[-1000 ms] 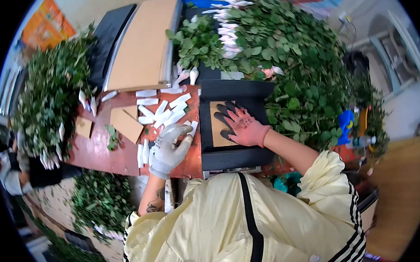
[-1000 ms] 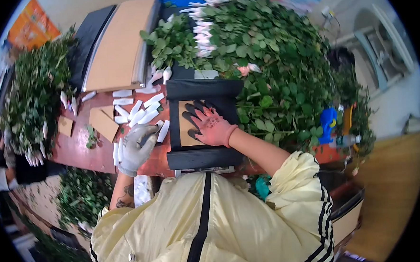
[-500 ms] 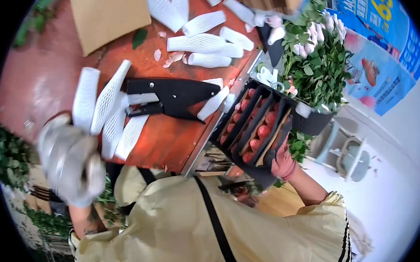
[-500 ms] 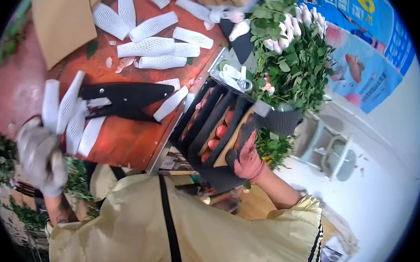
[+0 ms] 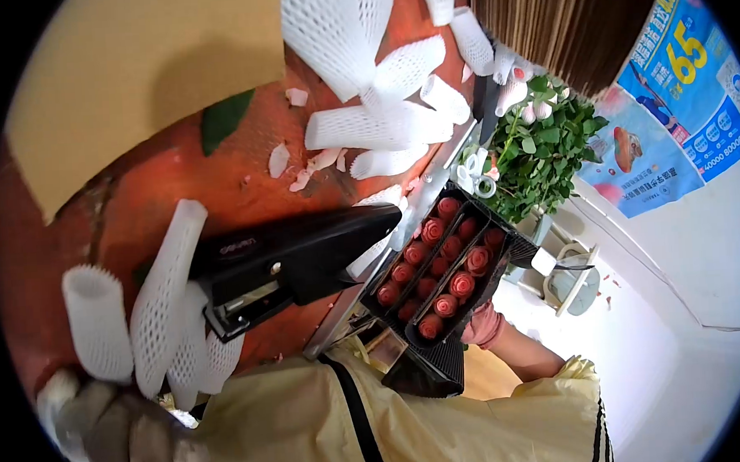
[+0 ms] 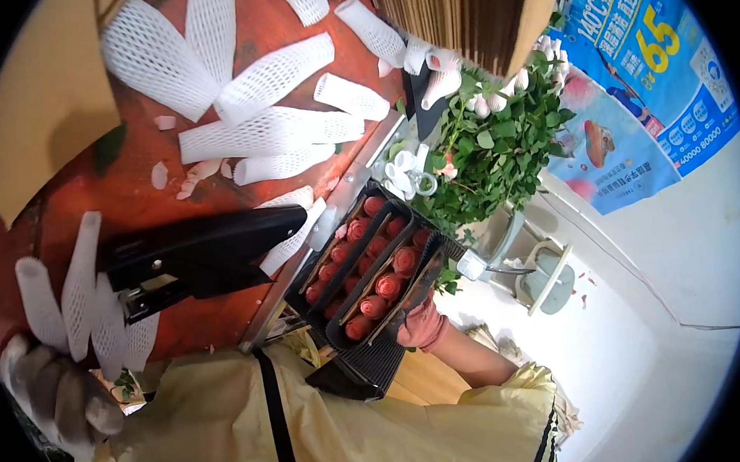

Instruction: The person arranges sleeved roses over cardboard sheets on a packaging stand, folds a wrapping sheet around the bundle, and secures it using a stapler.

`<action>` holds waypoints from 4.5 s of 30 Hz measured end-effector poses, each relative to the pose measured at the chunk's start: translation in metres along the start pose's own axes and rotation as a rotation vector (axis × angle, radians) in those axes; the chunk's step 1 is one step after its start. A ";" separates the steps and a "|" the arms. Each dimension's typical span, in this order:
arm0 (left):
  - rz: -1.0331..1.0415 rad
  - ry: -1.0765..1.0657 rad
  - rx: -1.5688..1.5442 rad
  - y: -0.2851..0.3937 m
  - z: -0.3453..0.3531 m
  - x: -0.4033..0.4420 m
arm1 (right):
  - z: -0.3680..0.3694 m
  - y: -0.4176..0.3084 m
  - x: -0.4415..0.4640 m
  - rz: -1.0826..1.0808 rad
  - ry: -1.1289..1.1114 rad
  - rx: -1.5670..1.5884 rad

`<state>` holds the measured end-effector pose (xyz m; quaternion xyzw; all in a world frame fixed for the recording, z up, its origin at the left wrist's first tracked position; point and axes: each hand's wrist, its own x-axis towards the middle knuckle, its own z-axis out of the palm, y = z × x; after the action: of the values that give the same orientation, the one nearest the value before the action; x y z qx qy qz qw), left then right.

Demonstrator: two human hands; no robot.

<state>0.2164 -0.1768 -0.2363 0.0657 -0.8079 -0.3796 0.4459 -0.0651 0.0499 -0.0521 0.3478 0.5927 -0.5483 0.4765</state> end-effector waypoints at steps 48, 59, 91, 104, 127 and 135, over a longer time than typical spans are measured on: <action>0.104 -0.942 0.338 0.247 0.179 0.183 | -0.154 -0.483 0.054 -1.705 1.484 -1.521; 0.061 -1.003 0.278 0.256 0.173 0.197 | -0.141 -0.444 0.095 -1.236 1.137 -2.002; 0.099 -0.835 -0.123 0.245 0.116 0.251 | -0.182 -0.432 -0.277 -2.371 0.727 -0.633; -1.744 -0.383 -0.209 0.182 -0.016 -0.286 | -0.121 -0.180 -0.096 -1.908 0.184 -1.567; -2.385 -0.345 -0.453 0.283 0.024 -0.352 | -0.042 -0.125 -0.047 -1.662 -0.064 -1.790; -1.140 -0.092 -0.605 0.136 -0.142 0.015 | -0.088 -0.183 -0.186 -2.102 -0.002 -0.832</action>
<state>0.3486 -0.1669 -0.0904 0.3395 -0.5217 -0.7704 0.1380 -0.1956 0.1276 0.1768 -0.5095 0.7274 -0.4374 -0.1415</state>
